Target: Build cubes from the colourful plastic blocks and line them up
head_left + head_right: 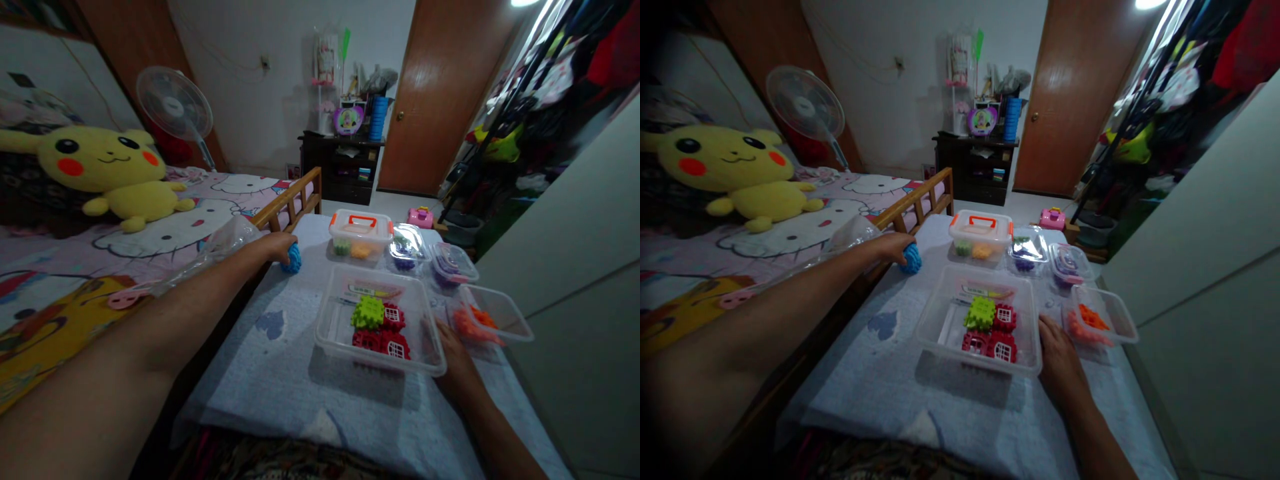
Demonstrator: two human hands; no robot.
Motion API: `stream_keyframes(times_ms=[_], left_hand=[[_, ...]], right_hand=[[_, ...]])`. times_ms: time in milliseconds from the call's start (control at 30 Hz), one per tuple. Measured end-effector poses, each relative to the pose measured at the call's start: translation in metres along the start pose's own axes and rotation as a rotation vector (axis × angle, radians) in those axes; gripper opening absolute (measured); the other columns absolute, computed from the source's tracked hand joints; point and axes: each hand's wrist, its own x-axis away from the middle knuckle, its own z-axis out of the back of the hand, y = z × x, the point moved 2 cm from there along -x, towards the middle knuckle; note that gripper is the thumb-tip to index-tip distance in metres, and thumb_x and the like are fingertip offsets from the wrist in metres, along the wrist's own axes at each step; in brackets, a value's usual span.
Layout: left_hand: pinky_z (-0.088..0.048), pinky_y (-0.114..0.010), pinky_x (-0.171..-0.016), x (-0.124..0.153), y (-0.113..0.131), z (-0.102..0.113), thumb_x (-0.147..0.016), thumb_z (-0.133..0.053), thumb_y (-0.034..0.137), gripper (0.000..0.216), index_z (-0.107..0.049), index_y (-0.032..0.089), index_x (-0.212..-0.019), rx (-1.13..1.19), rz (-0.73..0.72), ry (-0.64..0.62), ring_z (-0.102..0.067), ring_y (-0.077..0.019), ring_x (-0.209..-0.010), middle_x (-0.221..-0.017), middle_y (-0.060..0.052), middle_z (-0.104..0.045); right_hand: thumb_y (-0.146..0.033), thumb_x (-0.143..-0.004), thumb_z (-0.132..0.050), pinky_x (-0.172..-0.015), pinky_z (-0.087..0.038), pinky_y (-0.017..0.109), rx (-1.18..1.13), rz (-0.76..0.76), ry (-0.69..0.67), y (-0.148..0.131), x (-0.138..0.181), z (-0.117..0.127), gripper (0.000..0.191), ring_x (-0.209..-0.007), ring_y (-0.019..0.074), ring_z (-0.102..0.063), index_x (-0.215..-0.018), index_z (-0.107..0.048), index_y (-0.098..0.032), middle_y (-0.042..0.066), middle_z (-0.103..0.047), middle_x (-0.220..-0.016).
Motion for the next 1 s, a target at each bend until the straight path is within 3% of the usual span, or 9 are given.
stream_keyframes(times_ms=[133, 267, 400, 533, 733, 1000], left_hand=[[-0.047, -0.026, -0.08, 0.006, -0.003, 0.018, -0.062, -0.072, 0.03, 0.052, -0.063, 0.019, -0.112, -0.03, 0.008, 0.027, -0.063, -0.0244, -0.099, -0.111, -0.007, -0.07], [-0.046, -0.026, -0.076, 0.023, 0.01, 0.051, -0.065, -0.071, 0.028, 0.039, -0.064, 0.019, -0.103, -0.057, -0.06, 0.081, -0.064, -0.0231, -0.094, -0.103, -0.006, -0.07], [-0.045, -0.028, -0.079, 0.054, 0.049, 0.087, -0.066, -0.072, 0.028, 0.045, -0.063, 0.019, -0.109, -0.033, -0.184, 0.174, -0.062, -0.0231, -0.097, -0.107, -0.006, -0.067], [-0.045, -0.029, -0.083, 0.091, 0.104, 0.105, -0.07, -0.071, 0.026, 0.041, -0.062, 0.019, -0.109, 0.003, -0.336, 0.159, -0.062, -0.022, -0.096, -0.106, -0.005, -0.066], [-0.049, -0.03, -0.08, 0.12, 0.169, 0.094, -0.074, -0.067, 0.023, 0.036, -0.061, 0.017, -0.109, -0.008, -0.624, 0.091, -0.064, -0.0215, -0.093, -0.108, -0.009, -0.067], [-0.054, -0.033, -0.07, 0.105, 0.196, 0.051, -0.07, -0.068, 0.02, 0.035, -0.067, 0.014, -0.104, -0.178, -0.588, -0.09, -0.069, -0.0282, -0.09, -0.104, -0.014, -0.073]], right_hand=[[-0.025, -0.091, -0.042, -0.106, -0.046, 0.049, 0.017, -0.008, 0.0, 0.0, 0.0, 0.0, 0.045, -0.126, 0.0289, -0.054, -0.133, -0.058, -0.017, 0.016, -0.059, -0.135], [-0.025, -0.092, -0.041, -0.107, -0.046, 0.047, 0.022, 0.008, -0.005, 0.0, -0.001, 0.001, 0.044, -0.126, 0.0281, -0.054, -0.132, -0.058, -0.016, 0.016, -0.059, -0.135], [-0.024, -0.092, -0.041, -0.108, -0.045, 0.047, 0.013, 0.019, -0.005, 0.001, -0.002, 0.0, 0.044, -0.126, 0.0281, -0.054, -0.131, -0.059, -0.016, 0.015, -0.059, -0.135], [-0.025, -0.092, -0.042, -0.108, -0.044, 0.048, 0.014, -0.008, -0.005, 0.003, -0.001, -0.002, 0.044, -0.126, 0.0288, -0.054, -0.131, -0.059, -0.016, 0.016, -0.059, -0.134], [-0.023, -0.091, -0.041, -0.109, -0.044, 0.048, 0.03, -0.016, -0.006, 0.0, -0.001, -0.004, 0.044, -0.129, 0.027, -0.051, -0.131, -0.059, -0.016, 0.015, -0.06, -0.135], [-0.023, -0.09, -0.041, -0.107, -0.046, 0.049, 0.058, -0.024, 0.02, 0.002, 0.0, -0.007, 0.045, -0.128, 0.0278, -0.053, -0.13, -0.059, -0.015, 0.016, -0.061, -0.133]])
